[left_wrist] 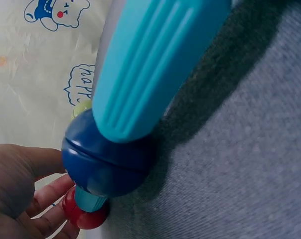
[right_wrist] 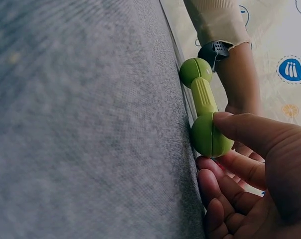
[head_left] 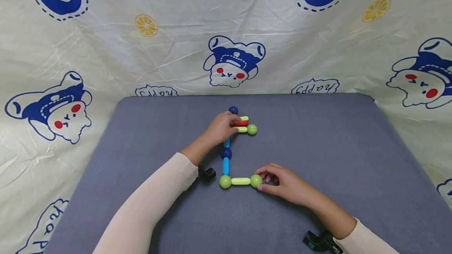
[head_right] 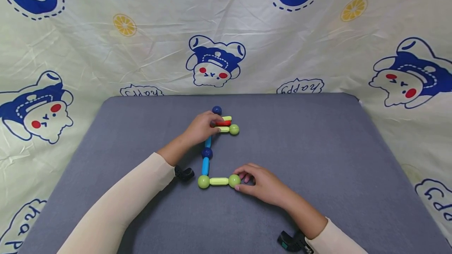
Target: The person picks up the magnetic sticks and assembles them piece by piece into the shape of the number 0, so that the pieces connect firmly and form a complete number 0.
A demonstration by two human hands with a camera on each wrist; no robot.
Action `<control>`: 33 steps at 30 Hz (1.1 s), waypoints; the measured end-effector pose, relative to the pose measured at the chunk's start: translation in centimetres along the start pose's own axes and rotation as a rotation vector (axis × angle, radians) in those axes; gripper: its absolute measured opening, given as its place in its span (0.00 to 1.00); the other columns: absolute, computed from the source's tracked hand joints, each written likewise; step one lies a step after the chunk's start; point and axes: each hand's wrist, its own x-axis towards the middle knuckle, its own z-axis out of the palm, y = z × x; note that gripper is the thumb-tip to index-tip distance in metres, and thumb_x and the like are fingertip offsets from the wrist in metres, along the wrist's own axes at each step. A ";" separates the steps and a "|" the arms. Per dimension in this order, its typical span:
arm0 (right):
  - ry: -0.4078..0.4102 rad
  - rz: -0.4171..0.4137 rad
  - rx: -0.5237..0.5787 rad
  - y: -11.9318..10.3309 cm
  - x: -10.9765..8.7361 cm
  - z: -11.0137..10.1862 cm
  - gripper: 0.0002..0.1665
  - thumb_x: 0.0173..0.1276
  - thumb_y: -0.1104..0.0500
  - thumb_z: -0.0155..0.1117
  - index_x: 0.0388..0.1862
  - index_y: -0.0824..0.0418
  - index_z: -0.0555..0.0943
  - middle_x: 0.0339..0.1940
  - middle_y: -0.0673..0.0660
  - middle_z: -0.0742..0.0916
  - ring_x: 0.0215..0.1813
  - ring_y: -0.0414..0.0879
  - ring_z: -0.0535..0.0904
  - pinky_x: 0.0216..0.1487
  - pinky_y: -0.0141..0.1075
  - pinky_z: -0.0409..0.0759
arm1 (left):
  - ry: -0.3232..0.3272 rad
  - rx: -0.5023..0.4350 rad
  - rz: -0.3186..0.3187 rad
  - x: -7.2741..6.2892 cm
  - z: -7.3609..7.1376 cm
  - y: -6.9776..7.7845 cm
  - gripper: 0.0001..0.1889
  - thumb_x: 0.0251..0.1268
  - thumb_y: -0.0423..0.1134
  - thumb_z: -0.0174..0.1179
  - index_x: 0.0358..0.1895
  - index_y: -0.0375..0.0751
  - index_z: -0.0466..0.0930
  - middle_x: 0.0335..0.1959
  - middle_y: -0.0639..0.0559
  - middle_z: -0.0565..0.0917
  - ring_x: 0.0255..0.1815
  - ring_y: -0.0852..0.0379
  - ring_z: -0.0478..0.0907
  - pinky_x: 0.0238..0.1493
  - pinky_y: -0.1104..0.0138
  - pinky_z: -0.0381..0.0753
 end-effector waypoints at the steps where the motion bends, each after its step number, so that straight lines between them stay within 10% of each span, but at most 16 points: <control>1: 0.000 0.000 0.000 0.0 0.0 0.0 0.19 0.67 0.46 0.72 0.54 0.47 0.82 0.44 0.43 0.83 0.43 0.37 0.78 0.44 0.30 0.78 | 0.003 -0.009 -0.005 0.1 0.1 -0.1 0.16 0.68 0.36 0.66 0.57 0.42 0.84 0.50 0.45 0.82 0.49 0.50 0.78 0.52 0.59 0.81; 21: -0.004 0.012 -0.014 -0.1 -0.3 0.1 0.19 0.67 0.44 0.71 0.54 0.46 0.82 0.44 0.42 0.83 0.43 0.35 0.77 0.45 0.31 0.77 | -0.047 0.018 -0.091 2.7 -0.2 0.3 0.11 0.73 0.39 0.61 0.50 0.41 0.89 0.47 0.47 0.87 0.41 0.52 0.78 0.40 0.68 0.78; 33: -0.007 0.015 -0.032 -0.3 -0.3 0.3 0.19 0.66 0.43 0.71 0.54 0.45 0.82 0.46 0.41 0.84 0.44 0.35 0.77 0.46 0.31 0.77 | -0.111 0.086 -0.091 3.7 -0.5 0.1 0.12 0.72 0.41 0.62 0.52 0.42 0.89 0.49 0.48 0.89 0.49 0.51 0.80 0.53 0.62 0.79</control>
